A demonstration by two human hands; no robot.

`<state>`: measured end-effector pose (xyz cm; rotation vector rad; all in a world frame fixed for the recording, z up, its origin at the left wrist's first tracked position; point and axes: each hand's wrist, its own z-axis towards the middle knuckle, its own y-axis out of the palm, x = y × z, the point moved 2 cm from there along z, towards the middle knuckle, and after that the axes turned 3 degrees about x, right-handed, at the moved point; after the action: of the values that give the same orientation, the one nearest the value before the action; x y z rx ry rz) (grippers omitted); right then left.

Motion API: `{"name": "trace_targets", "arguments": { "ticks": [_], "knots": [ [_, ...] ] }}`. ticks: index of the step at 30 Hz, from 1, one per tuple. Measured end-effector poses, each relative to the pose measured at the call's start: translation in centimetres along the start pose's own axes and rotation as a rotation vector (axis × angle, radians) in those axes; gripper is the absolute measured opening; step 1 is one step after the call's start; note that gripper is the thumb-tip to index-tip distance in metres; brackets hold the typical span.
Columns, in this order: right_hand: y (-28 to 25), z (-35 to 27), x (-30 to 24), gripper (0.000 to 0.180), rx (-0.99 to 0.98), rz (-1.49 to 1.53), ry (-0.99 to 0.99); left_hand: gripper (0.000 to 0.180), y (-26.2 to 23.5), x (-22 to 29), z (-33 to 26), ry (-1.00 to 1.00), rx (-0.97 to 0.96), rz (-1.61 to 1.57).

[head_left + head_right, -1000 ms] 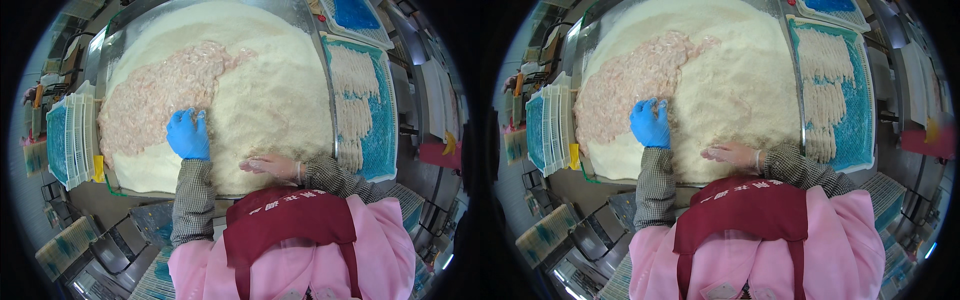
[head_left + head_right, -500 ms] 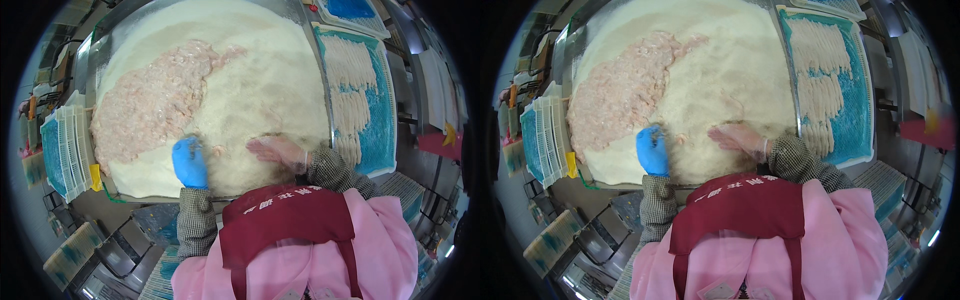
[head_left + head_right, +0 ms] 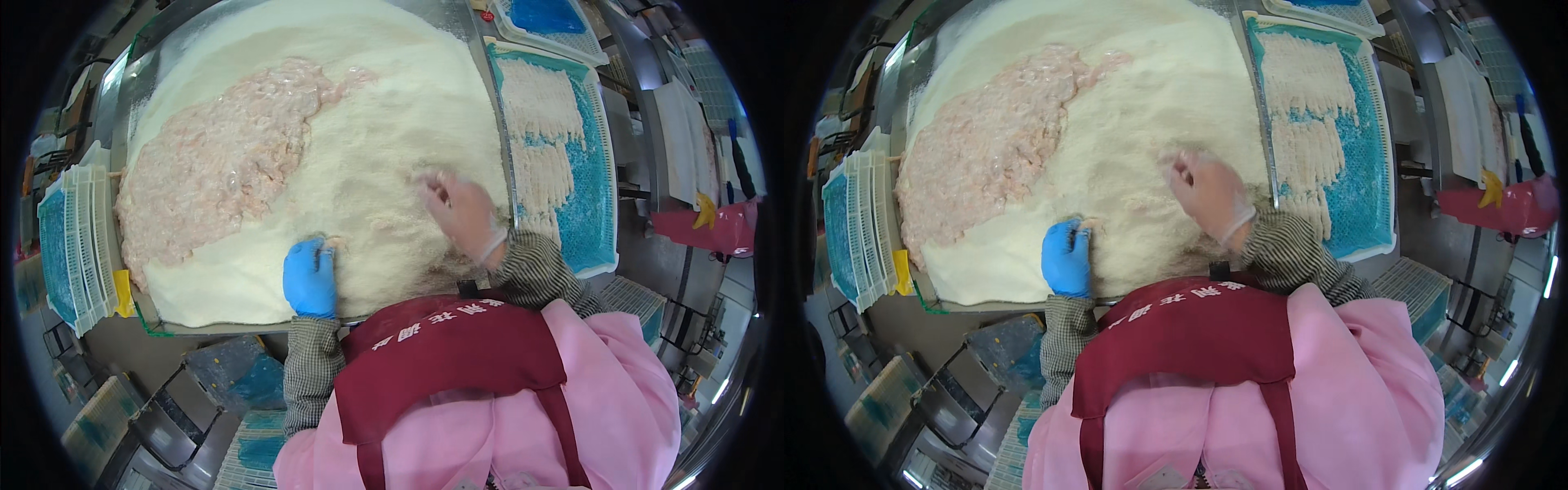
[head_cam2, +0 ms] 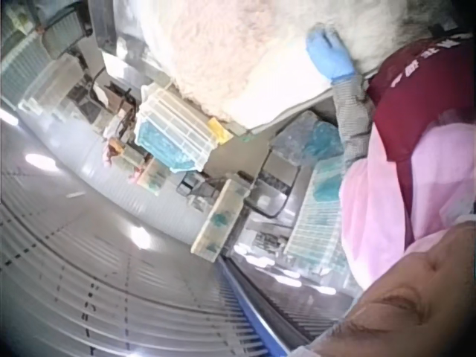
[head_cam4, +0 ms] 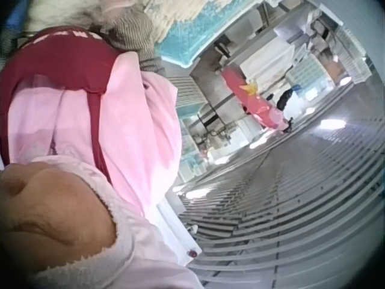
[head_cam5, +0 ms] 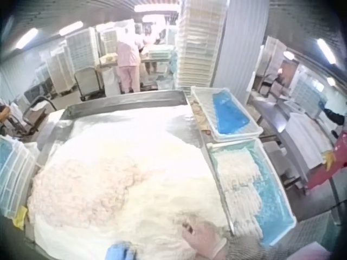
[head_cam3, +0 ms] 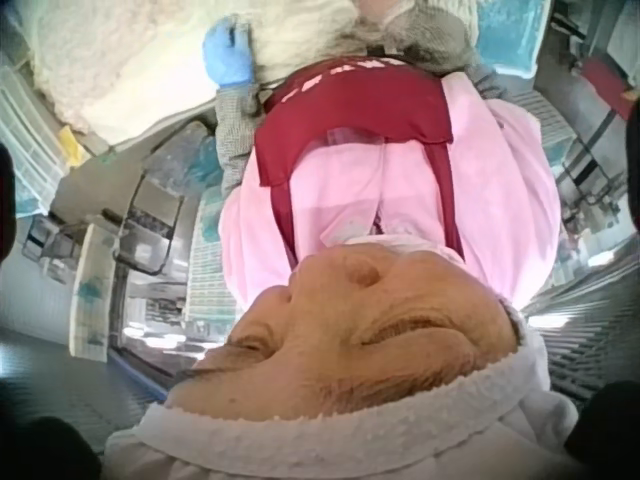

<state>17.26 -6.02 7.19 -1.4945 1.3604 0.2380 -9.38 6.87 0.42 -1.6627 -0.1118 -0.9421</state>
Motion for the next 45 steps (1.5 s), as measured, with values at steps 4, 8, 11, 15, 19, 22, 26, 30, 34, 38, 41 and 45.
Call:
{"name": "trace_targets", "arguments": {
  "ticks": [4,8,11,15,19,22,26,30,34,38,41,45],
  "knots": [
    [0.8,3.5,0.4,0.044,0.239,-0.437,-0.156,0.038,-1.4,1.5,0.2,-0.302,-0.122,-0.094],
    [2.1,6.2,4.4,0.039,0.15,-0.14,-0.265,0.053,-3.1,1.1,-1.2,-0.293,-0.061,0.003],
    [2.3,4.6,4.7,0.031,-0.176,1.039,0.198,0.055,-1.9,0.0,-1.4,-0.222,0.131,-0.037],
    [4.2,3.0,3.4,0.026,-0.357,1.381,0.262,0.047,1.5,-1.3,0.0,0.146,0.116,0.117],
    [6.4,2.9,2.3,0.031,-0.378,1.659,0.28,0.033,-0.4,5.3,0.1,-0.341,-0.009,-0.523],
    [6.8,2.3,0.4,0.042,-0.443,1.686,0.256,0.028,0.0,9.5,-0.9,-0.36,0.018,-0.793],
    [7.4,1.6,-1.2,0.05,-0.465,1.681,0.187,0.016,1.3,9.9,-1.0,-0.264,-0.04,-0.579],
    [7.5,1.4,-1.8,0.058,-0.456,1.597,0.133,0.014,1.4,10.0,-1.2,-0.178,0.041,-0.533],
    [7.0,0.7,-3.0,0.065,-0.475,1.544,0.135,0.019,1.3,10.1,-1.3,-0.178,0.027,-0.475],
    [6.0,-0.1,-3.7,0.073,-0.541,1.36,0.111,0.034,-1.0,11.4,1.8,0.294,0.171,-0.39],
    [8.7,-0.2,-2.4,0.08,-0.689,1.283,0.115,0.053,4.9,9.8,-0.2,-0.043,0.334,-0.602],
    [7.5,-0.4,-4.4,0.078,-0.513,1.382,-0.037,0.059,4.4,13.2,1.0,0.127,0.141,-0.442]
  ]
}}
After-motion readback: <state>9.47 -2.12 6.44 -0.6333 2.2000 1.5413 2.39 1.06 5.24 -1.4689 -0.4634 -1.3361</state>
